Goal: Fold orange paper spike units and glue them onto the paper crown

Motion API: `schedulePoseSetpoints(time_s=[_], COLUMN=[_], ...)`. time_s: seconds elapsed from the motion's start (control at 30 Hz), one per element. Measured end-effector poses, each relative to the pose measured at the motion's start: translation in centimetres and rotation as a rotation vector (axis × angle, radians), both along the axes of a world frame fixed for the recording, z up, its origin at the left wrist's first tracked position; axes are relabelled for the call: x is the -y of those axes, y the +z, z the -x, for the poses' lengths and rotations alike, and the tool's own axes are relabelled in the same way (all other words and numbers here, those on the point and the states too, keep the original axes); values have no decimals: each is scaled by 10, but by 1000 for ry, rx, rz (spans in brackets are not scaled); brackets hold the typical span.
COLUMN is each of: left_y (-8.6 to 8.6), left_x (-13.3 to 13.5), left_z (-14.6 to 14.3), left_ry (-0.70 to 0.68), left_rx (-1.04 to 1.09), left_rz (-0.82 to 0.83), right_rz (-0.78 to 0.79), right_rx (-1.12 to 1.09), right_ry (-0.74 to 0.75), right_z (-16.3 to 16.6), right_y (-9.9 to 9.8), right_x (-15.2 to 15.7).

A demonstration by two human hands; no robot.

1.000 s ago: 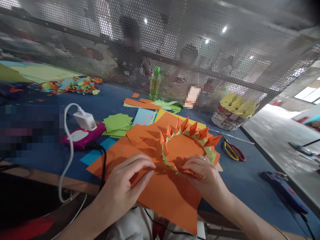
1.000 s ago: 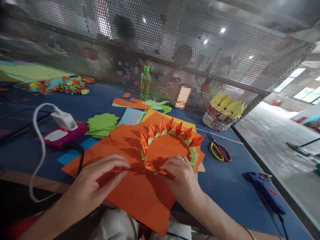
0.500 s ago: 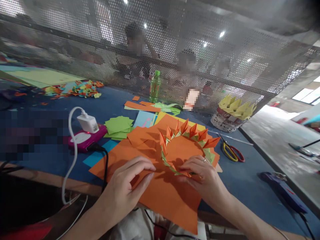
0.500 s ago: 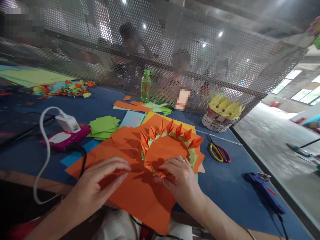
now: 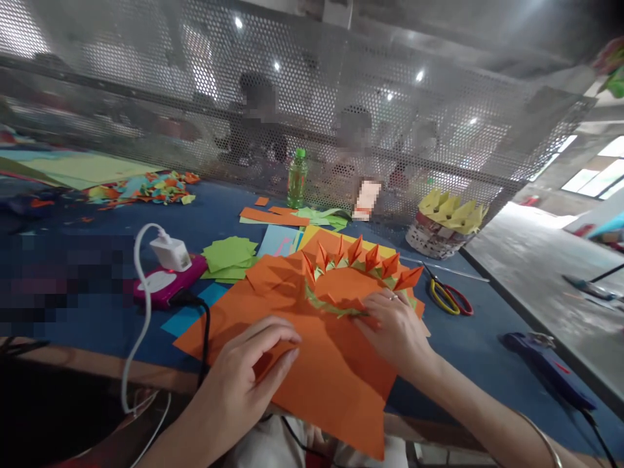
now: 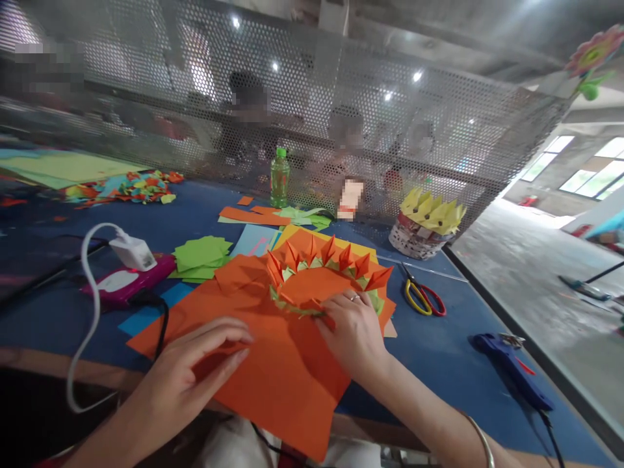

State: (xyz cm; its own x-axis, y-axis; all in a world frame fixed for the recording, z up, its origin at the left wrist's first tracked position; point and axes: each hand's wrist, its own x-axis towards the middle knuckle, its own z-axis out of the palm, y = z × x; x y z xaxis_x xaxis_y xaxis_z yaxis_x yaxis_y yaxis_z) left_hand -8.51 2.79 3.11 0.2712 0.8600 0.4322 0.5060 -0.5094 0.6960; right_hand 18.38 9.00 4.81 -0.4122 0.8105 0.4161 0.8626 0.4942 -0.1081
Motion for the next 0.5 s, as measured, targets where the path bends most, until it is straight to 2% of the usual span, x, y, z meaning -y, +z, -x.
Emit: schedulePoseSetpoints(time_s=[0.27, 0.5], left_y=[-2, -2], left_x=[9, 7], left_z=[7, 8], left_ry=[30, 26], left_rx=[18, 38], left_rz=[70, 57], right_rz=[31, 48], right_rx=[164, 249], right_ry=[-146, -221], right_z=[20, 39], right_y=[3, 10], right_x=[-57, -79])
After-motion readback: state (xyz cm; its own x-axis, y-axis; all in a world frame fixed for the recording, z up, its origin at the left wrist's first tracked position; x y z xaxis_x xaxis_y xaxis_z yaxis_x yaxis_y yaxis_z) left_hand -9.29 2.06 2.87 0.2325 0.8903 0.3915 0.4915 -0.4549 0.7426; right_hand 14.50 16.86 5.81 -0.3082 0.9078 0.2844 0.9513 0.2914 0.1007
